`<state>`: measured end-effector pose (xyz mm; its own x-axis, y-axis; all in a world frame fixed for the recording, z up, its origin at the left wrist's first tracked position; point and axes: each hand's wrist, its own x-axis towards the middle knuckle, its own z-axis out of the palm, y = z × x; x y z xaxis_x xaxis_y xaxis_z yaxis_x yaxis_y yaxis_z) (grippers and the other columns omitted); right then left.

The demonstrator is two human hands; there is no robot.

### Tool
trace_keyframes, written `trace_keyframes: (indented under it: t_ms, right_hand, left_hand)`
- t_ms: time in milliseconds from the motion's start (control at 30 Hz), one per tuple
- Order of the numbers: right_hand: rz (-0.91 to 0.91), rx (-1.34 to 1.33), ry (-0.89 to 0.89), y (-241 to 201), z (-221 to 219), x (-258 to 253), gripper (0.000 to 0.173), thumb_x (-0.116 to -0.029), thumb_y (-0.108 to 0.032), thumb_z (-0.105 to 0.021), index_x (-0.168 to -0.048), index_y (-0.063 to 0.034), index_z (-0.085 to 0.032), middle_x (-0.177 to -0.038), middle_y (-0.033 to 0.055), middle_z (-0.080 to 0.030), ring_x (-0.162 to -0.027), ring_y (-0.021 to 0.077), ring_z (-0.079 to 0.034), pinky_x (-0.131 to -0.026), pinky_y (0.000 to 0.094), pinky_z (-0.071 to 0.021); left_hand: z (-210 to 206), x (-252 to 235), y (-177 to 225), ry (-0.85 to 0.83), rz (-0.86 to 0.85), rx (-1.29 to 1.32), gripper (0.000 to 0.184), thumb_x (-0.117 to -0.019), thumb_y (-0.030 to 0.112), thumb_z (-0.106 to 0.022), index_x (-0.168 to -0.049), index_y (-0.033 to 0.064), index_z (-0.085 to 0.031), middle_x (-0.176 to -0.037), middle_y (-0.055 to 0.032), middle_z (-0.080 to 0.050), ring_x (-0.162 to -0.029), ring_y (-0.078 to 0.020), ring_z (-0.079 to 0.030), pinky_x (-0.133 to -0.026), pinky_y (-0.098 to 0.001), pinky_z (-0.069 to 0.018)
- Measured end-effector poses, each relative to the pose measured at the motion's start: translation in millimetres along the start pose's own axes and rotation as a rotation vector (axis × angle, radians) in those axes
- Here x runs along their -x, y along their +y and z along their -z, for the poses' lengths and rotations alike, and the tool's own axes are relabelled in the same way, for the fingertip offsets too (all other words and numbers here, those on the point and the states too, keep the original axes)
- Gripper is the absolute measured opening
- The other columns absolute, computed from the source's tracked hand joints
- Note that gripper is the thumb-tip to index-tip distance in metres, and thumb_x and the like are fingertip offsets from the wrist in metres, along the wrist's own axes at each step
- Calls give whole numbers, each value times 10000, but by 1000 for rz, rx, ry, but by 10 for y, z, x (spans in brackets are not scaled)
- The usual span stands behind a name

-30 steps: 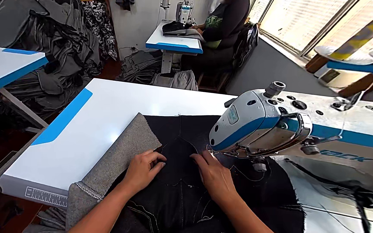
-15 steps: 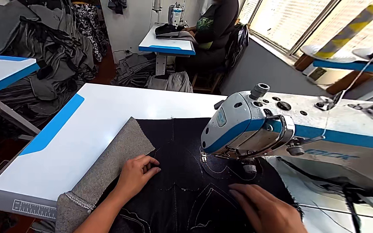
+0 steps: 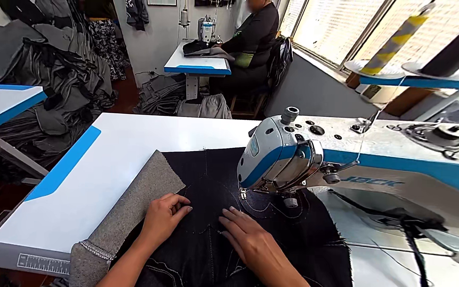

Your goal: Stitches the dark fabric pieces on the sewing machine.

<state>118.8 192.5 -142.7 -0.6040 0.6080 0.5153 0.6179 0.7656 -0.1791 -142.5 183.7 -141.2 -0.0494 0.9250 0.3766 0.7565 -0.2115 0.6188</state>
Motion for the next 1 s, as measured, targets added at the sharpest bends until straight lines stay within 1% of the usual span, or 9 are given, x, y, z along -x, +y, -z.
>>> trace_keyframes:
  t_ms: [167, 300, 400, 500, 767, 933, 1000]
  right_hand:
    - [7, 16, 49, 30, -43, 13, 335, -1047, -279, -512, -1141, -72, -758, -1224, 98, -744, -1194, 290, -693, -1019, 420, -558]
    - [-17, 1, 47, 25, -48, 11, 322, -1039, -272, -526, -1150, -79, -758, -1232, 86, -743, -1212, 280, -684, -1036, 406, -547]
    - [-28, -41, 54, 39, -63, 27, 320, -1035, -266, -533, -1160, -73, -756, -1241, 92, -739, -1223, 281, -678, -1050, 412, -538]
    - [-22, -65, 60, 54, -63, 42, 326, -1033, -274, -536, -1173, -75, -753, -1249, 90, -735, -1233, 278, -672, -1065, 411, -527]
    - [-28, -44, 56, 36, -55, 39, 337, -1033, -277, -527, -1166, -74, -760, -1235, 86, -743, -1216, 273, -683, -1050, 401, -538]
    - [-41, -25, 51, 5, -47, 47, 340, -1034, -268, -524, -1172, -68, -762, -1226, 89, -747, -1199, 276, -693, -1030, 395, -550]
    - [-47, -20, 49, 0, -45, 45, 341, -1031, -270, -525, -1173, -71, -763, -1224, 88, -748, -1198, 273, -693, -1027, 392, -552]
  left_hand:
    - [9, -9, 28, 11, 11, -11, 190, -894, 334, -723, -965, 169, -785, -756, 70, -640, -597, -13, -546, -565, -195, -463]
    - [10, -16, 49, 18, 22, -8, 174, -892, 321, -732, -968, 172, -783, -756, 68, -639, -599, -19, -549, -565, -203, -465]
    - [14, -8, 60, 4, 42, 14, 161, -895, 297, -743, -973, 161, -779, -768, 53, -642, -609, -41, -554, -577, -230, -473]
    - [14, -15, 61, 6, 43, 9, 160, -893, 297, -746, -969, 160, -778, -761, 56, -635, -601, -38, -547, -570, -224, -466]
    - [26, -20, 104, 10, 54, -13, 151, -882, 277, -767, -964, 149, -775, -761, 49, -634, -602, -50, -546, -571, -244, -468]
    - [29, -22, 115, 17, 44, -21, 150, -881, 267, -773, -964, 143, -773, -758, 44, -626, -602, -49, -546, -567, -233, -468]
    - [29, -25, 119, 16, 46, -18, 150, -879, 261, -777, -962, 135, -774, -750, 34, -627, -599, -61, -550, -569, -245, -472]
